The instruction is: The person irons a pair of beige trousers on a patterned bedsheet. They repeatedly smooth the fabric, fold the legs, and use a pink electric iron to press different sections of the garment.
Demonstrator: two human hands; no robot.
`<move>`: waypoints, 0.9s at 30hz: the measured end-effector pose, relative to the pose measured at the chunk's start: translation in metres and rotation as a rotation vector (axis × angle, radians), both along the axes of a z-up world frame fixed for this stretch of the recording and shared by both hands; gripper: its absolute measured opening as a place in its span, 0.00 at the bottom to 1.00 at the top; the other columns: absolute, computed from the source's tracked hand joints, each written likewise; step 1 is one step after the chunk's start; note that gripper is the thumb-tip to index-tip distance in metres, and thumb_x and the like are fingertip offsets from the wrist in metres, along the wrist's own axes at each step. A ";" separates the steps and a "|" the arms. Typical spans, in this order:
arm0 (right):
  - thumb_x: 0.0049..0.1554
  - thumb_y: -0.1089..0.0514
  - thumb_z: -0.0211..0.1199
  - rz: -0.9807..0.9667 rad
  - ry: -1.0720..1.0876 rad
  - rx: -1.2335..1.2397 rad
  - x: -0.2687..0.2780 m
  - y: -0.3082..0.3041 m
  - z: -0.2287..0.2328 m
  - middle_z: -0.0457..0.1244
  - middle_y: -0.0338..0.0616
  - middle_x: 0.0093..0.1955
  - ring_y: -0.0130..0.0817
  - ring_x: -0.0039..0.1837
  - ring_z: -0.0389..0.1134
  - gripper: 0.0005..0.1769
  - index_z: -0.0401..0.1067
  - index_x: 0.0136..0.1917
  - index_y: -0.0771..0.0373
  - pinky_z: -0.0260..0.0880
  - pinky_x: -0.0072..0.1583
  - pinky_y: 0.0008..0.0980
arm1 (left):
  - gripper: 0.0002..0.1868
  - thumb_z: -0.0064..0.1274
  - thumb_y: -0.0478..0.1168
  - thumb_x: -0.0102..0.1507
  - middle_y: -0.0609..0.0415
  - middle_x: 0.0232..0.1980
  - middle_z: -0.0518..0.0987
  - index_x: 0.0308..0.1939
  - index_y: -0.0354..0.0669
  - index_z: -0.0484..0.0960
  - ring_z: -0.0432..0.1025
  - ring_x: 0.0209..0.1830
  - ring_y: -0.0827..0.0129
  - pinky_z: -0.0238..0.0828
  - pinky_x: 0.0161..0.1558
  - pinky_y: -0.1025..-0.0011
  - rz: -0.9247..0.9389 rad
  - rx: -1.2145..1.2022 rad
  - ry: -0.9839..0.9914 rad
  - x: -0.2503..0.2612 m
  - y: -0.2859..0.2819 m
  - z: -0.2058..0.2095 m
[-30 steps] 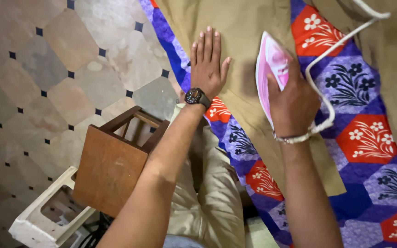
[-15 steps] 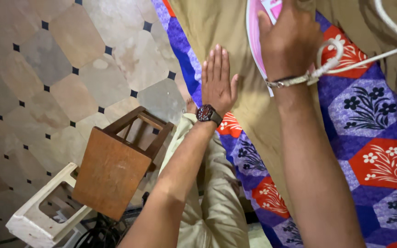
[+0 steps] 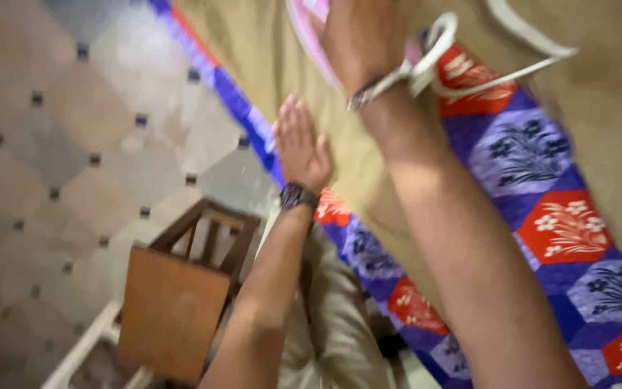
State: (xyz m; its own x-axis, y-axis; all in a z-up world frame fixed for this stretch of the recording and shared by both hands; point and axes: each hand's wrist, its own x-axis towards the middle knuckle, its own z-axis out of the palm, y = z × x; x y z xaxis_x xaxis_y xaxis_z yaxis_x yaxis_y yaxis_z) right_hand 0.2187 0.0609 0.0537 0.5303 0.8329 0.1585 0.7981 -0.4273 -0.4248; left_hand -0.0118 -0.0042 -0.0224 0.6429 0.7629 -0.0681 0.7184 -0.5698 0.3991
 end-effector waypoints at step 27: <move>0.58 0.46 0.77 -0.256 0.037 -0.185 0.096 -0.358 0.060 0.71 0.55 0.49 0.53 0.51 0.74 0.25 0.76 0.62 0.60 0.74 0.51 0.46 | 0.34 0.31 0.47 0.75 0.39 0.86 0.49 0.82 0.33 0.50 0.41 0.88 0.48 0.30 0.84 0.49 -0.004 0.076 -0.036 0.012 -0.005 0.013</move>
